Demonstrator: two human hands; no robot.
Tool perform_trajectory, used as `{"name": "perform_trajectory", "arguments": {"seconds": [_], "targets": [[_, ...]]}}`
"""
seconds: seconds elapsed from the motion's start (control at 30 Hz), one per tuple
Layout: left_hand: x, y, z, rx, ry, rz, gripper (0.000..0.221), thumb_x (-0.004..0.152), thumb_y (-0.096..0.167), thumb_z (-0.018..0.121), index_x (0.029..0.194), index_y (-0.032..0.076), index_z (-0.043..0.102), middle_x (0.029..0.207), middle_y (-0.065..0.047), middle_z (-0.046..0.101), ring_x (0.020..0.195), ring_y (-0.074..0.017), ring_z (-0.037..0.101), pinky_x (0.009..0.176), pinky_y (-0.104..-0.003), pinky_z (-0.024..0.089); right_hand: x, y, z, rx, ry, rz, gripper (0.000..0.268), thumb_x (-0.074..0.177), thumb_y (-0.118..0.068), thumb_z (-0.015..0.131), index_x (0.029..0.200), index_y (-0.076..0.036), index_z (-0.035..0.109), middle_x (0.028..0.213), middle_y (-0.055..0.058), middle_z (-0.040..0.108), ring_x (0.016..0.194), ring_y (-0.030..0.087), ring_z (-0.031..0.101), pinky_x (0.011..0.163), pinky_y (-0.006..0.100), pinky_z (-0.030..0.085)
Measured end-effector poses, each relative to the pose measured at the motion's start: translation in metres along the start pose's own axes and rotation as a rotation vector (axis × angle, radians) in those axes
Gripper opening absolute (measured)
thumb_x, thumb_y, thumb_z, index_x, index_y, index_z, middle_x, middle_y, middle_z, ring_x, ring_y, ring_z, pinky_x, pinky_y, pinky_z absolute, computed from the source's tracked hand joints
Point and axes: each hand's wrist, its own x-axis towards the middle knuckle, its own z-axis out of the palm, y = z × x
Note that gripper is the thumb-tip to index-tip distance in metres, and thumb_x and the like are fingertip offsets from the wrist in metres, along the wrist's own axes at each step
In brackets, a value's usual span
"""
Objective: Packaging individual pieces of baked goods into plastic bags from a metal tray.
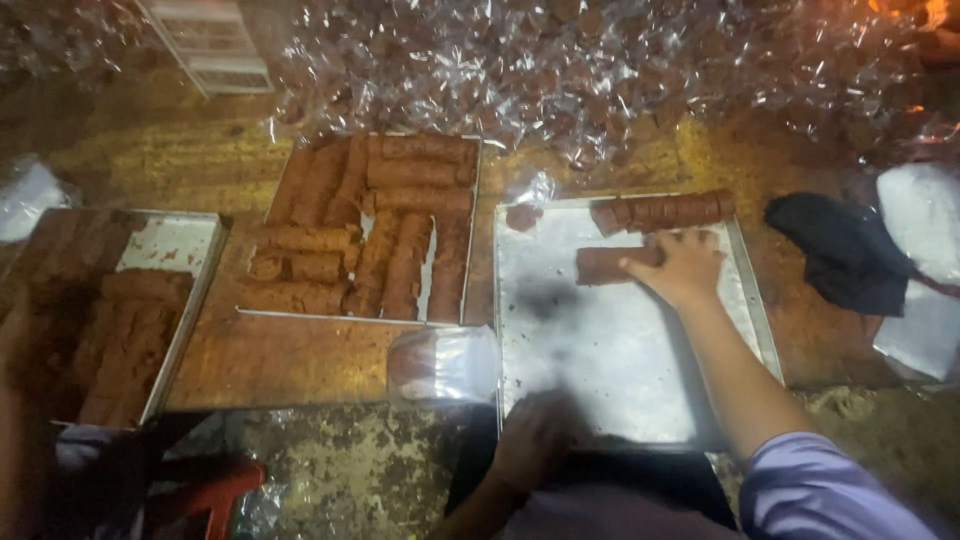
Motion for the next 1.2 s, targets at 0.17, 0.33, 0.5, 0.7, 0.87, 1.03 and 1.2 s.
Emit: {"name": "perform_trajectory", "arguments": {"seconds": [0.17,0.33,0.5,0.7,0.87,1.03,1.2], "targets": [[0.039,0.043,-0.05,-0.391,0.012,-0.355,0.033,0.105,0.032,0.04,0.091,0.012,0.061,0.096,-0.01,0.066,0.09,-0.0288,0.058,0.08,-0.043,0.046,-0.078,-0.055,0.005,-0.17,-0.182,-0.262,0.07,0.084,-0.069,0.06,0.144,-0.034,0.051,0.144,0.003,0.052,0.135,0.036,0.037,0.1,0.044,0.042],[0.004,-0.045,-0.038,0.11,0.317,-0.348,0.014,0.098,0.016,0.061,0.1,0.013,0.075,0.1,-0.008,0.07,0.101,-0.029,0.065,0.096,-0.039,0.051,-0.127,-0.042,0.013,-0.245,-0.237,-0.389,0.069,0.087,-0.038,0.064,0.153,-0.027,0.047,0.15,0.001,0.053,0.136,0.032,0.044,0.1,0.046,0.057],[0.028,-0.074,-0.071,0.046,0.066,-0.729,0.029,0.094,0.03,0.069,0.116,0.016,0.056,0.099,-0.016,0.072,0.1,-0.0368,0.071,0.087,-0.047,0.056,-0.114,0.026,0.053,0.238,-0.2,-0.318,0.072,0.085,-0.011,0.067,0.153,-0.015,0.044,0.145,0.014,0.059,0.135,0.039,0.05,0.111,0.05,0.048],[0.039,-0.034,-0.119,0.184,0.1,-0.786,0.012,0.089,0.029,0.076,0.091,0.021,0.067,0.081,-0.006,0.077,0.084,-0.0285,0.077,0.076,-0.04,0.06,-0.142,0.045,0.059,0.399,-0.192,-0.01,0.046,0.092,-0.052,0.068,0.12,-0.015,0.067,0.126,0.013,0.066,0.128,0.033,0.061,0.11,0.047,0.048],[0.052,0.007,-0.137,-0.206,0.276,-0.862,0.026,0.085,0.009,0.067,0.104,0.021,0.081,0.096,-0.005,0.08,0.1,-0.026,0.074,0.093,-0.039,0.057,-0.133,0.046,0.061,1.44,-0.051,0.147,0.042,0.107,-0.03,0.057,0.138,-0.007,0.041,0.118,0.017,0.052,0.099,0.029,0.065,0.084,0.032,0.059],[0.078,0.044,-0.128,-0.311,0.186,-0.484,0.043,0.082,-0.005,0.057,0.12,0.005,0.074,0.12,-0.02,0.072,0.118,-0.0402,0.065,0.102,-0.048,0.052,-0.177,-0.015,0.025,1.406,-0.32,-0.267,0.073,0.087,-0.013,0.069,0.153,-0.007,0.037,0.118,0.02,0.062,0.1,0.03,0.068,0.086,0.041,0.06],[0.11,0.095,-0.141,-0.458,0.101,-0.406,0.054,0.074,-0.003,0.059,0.126,0.003,0.072,0.126,-0.023,0.069,0.125,-0.0447,0.06,0.107,-0.053,0.049,-0.202,-0.047,0.042,0.8,0.352,-0.827,0.028,0.084,-0.027,0.081,0.108,-0.014,0.076,0.094,0.008,0.074,0.083,0.032,0.074,0.07,0.039,0.06]]}}
